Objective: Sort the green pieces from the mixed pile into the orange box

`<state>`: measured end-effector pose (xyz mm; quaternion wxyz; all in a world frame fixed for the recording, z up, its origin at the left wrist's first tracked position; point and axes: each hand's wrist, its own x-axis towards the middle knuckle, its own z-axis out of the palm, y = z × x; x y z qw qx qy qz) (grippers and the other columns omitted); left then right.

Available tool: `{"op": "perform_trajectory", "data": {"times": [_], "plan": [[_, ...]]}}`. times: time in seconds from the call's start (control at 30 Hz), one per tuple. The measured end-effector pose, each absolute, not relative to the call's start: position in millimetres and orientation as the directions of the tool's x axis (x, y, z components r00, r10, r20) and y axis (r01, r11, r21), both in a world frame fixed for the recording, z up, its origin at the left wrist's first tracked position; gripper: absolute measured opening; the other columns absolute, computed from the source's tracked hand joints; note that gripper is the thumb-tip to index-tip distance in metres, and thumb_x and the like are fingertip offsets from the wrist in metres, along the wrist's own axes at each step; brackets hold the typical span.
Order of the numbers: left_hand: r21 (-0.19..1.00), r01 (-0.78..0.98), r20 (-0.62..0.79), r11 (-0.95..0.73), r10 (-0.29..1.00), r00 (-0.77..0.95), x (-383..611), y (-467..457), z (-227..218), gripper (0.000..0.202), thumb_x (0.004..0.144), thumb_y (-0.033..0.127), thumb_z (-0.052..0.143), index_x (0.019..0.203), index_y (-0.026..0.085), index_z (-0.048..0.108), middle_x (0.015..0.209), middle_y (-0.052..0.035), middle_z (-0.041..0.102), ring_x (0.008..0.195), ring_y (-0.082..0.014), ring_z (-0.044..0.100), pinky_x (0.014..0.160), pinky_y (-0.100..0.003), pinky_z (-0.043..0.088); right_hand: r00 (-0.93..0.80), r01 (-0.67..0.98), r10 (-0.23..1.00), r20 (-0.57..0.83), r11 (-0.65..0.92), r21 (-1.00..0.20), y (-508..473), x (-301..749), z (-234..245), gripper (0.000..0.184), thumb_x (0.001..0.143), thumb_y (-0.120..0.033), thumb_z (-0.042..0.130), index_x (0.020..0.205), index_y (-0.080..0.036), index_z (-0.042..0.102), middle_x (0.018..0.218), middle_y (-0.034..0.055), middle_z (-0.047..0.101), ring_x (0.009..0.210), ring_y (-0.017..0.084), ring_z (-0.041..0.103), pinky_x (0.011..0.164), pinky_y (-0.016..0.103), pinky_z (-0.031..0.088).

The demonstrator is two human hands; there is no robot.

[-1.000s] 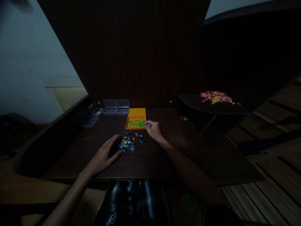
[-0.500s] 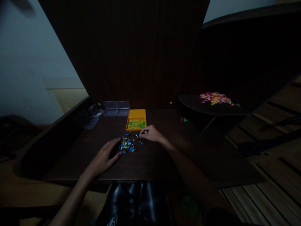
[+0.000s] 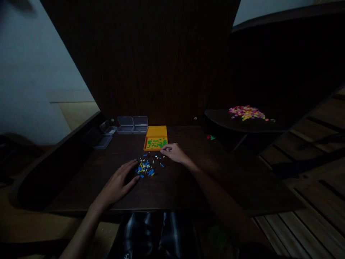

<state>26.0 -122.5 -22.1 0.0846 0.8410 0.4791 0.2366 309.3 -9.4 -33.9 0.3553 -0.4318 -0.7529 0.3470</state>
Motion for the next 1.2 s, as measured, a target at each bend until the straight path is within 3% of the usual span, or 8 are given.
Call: {"op": "perform_trajectory", "data": {"times": [0.2, 0.33, 0.43, 0.57, 0.67, 0.83, 1.0, 1.2], "plan": [[0.402, 0.771, 0.294, -0.494, 0.867, 0.402, 25.7, -122.3, -24.3, 0.052, 0.096, 0.044, 0.046, 0.142, 0.019, 0.041, 0.146, -0.0111, 0.047, 0.134, -0.0253, 0.045, 0.113, -0.045, 0.039, -0.194, 0.499, 0.884, 0.426, 0.462, -0.733, -6.5, 316.4, -32.1, 0.024, 0.084, -0.032, 0.056, 0.090, -0.014, 0.072, 0.062, -0.0003, 0.055, 0.057, 0.012, 0.047, 0.057, 0.024, 0.037], [0.497, 0.762, 0.242, -0.415, 0.910, 0.338, 23.4, -118.9, -23.5, 0.067, 0.095, 0.050, 0.045, 0.151, 0.019, 0.024, 0.148, -0.0133, 0.044, 0.136, -0.0266, 0.044, 0.113, -0.045, 0.038, -0.234, 0.624, 0.811, 0.536, 0.548, -0.557, -8.5, 320.1, -29.4, 0.021, 0.086, -0.030, 0.057, 0.092, -0.016, 0.071, 0.068, 0.0006, 0.055, 0.059, 0.012, 0.047, 0.058, 0.024, 0.037], [0.586, 0.741, 0.164, -0.329, 0.943, 0.288, 20.3, -111.3, -18.1, 0.074, 0.096, 0.053, 0.041, 0.154, 0.018, 0.011, 0.149, -0.0148, 0.043, 0.136, -0.0262, 0.044, 0.112, -0.044, 0.038, -0.278, 0.677, 0.796, 0.538, 0.560, -0.478, -9.1, 321.1, -30.1, 0.020, 0.088, -0.033, 0.057, 0.088, -0.018, 0.071, 0.073, 0.0017, 0.057, 0.063, 0.012, 0.050, 0.059, 0.024, 0.036], [0.611, 0.729, 0.118, -0.308, 0.946, 0.301, 14.2, -88.2, -8.6, 0.078, 0.095, 0.055, 0.042, 0.154, 0.016, 0.009, 0.148, -0.0170, 0.044, 0.133, -0.0276, 0.047, 0.111, -0.044, 0.039, -0.313, 0.693, 0.792, 0.525, 0.568, -0.444, -7.2, 323.1, -32.1, 0.021, 0.088, -0.038, 0.061, 0.084, -0.019, 0.069, 0.071, 0.0007, 0.055, 0.063, 0.012, 0.050, 0.059, 0.024, 0.035], [0.564, 0.745, 0.236, -0.356, 0.934, 0.268, 7.4, -58.2, -4.4, 0.079, 0.092, 0.054, 0.046, 0.153, 0.015, 0.013, 0.147, -0.0172, 0.044, 0.134, -0.0290, 0.045, 0.112, -0.046, 0.036, -0.342, 0.684, 0.789, 0.510, 0.581, -0.441, -4.9, 324.6, -32.5, 0.022, 0.088, -0.039, 0.062, 0.083, -0.018, 0.067, 0.072, 0.0006, 0.054, 0.063, 0.012, 0.049, 0.059, 0.024, 0.034], [0.436, 0.827, 0.415, -0.355, 0.895, 0.165, 1.0, 0.5, -2.1, 0.063, 0.091, 0.041, 0.049, 0.143, 0.011, 0.032, 0.138, -0.0185, 0.051, 0.129, -0.0319, 0.047, 0.108, -0.050, 0.039, -0.415, 0.652, 0.797, 0.438, 0.596, -0.467, -1.5, 325.9, -31.4, 0.028, 0.092, -0.042, 0.056, 0.081, -0.018, 0.063, 0.073, 0.0009, 0.054, 0.065, 0.013, 0.049, 0.061, 0.024, 0.035], [0.223, 0.893, 0.469, -0.391, 0.846, 0.254, 15.8, 35.9, -5.7, 0.042, 0.087, 0.031, 0.051, 0.125, 0.013, 0.054, 0.127, -0.0165, 0.058, 0.119, -0.0344, 0.051, 0.101, -0.052, 0.043, -0.404, 0.658, 0.813, 0.418, 0.576, -0.485, 0.4, 330.9, -30.8, 0.031, 0.092, -0.045, 0.055, 0.075, -0.018, 0.059, 0.072, 0.0013, 0.053, 0.065, 0.013, 0.049, 0.062, 0.025, 0.035], [0.163, 0.900, 0.456, -0.404, 0.840, 0.294, 35.2, 44.2, -19.6, 0.047, 0.087, 0.027, 0.051, 0.132, 0.013, 0.052, 0.142, -0.0184, 0.048, 0.132, -0.0373, 0.040, 0.104, -0.055, 0.039, -0.363, 0.674, 0.835, 0.414, 0.542, -0.502, 4.0, 343.2, -32.2, 0.039, 0.090, -0.051, 0.055, 0.070, -0.018, 0.055, 0.068, 0.0013, 0.053, 0.061, 0.013, 0.046, 0.058, 0.024, 0.034]]}}
